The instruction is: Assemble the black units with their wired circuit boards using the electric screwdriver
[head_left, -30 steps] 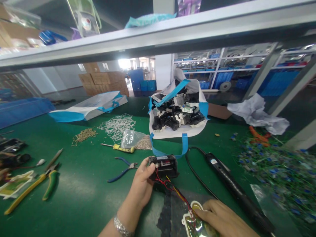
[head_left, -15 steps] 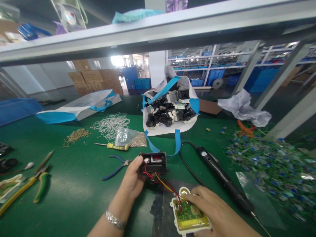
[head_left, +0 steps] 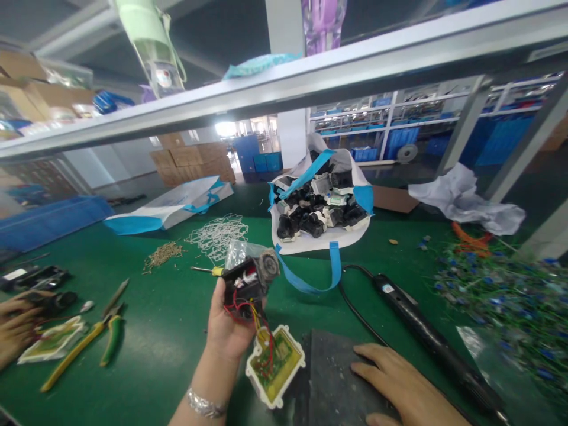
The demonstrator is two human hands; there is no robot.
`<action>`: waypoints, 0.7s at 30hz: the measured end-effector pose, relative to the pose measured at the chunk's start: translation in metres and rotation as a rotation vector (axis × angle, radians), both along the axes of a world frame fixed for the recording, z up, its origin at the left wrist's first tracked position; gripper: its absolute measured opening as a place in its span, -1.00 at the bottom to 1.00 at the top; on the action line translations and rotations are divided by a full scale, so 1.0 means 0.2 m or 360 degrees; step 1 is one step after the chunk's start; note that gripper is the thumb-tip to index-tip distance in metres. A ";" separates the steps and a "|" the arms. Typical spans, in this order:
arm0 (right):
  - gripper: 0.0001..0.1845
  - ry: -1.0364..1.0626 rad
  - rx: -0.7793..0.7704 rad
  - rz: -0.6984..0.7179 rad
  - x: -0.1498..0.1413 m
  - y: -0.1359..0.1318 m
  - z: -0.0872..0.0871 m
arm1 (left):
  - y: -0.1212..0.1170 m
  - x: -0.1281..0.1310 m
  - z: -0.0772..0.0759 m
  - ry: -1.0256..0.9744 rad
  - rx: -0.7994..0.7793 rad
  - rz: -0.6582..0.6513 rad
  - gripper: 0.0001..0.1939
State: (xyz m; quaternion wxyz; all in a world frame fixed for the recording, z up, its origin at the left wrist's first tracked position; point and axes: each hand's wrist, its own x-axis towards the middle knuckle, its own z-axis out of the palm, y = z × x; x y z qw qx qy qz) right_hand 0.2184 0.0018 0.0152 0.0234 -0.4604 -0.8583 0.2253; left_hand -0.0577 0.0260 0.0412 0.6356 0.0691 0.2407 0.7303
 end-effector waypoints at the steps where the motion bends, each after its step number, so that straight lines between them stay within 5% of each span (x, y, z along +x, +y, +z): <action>1: -0.54 -0.0008 0.0002 -0.0004 0.00 0.00 0.00 | 0.01 -0.04 0.00 -0.0007 -0.0006 0.0101 -0.59; 9: -0.58 0.0071 0.0032 -0.0035 -0.01 0.00 0.00 | 0.09 -0.25 -0.06 0.0037 -0.0103 0.0596 -0.74; 21: -0.59 0.0081 0.0046 -0.0031 0.00 0.00 -0.02 | 0.11 -0.23 -0.10 0.0265 -0.0270 0.0485 -0.80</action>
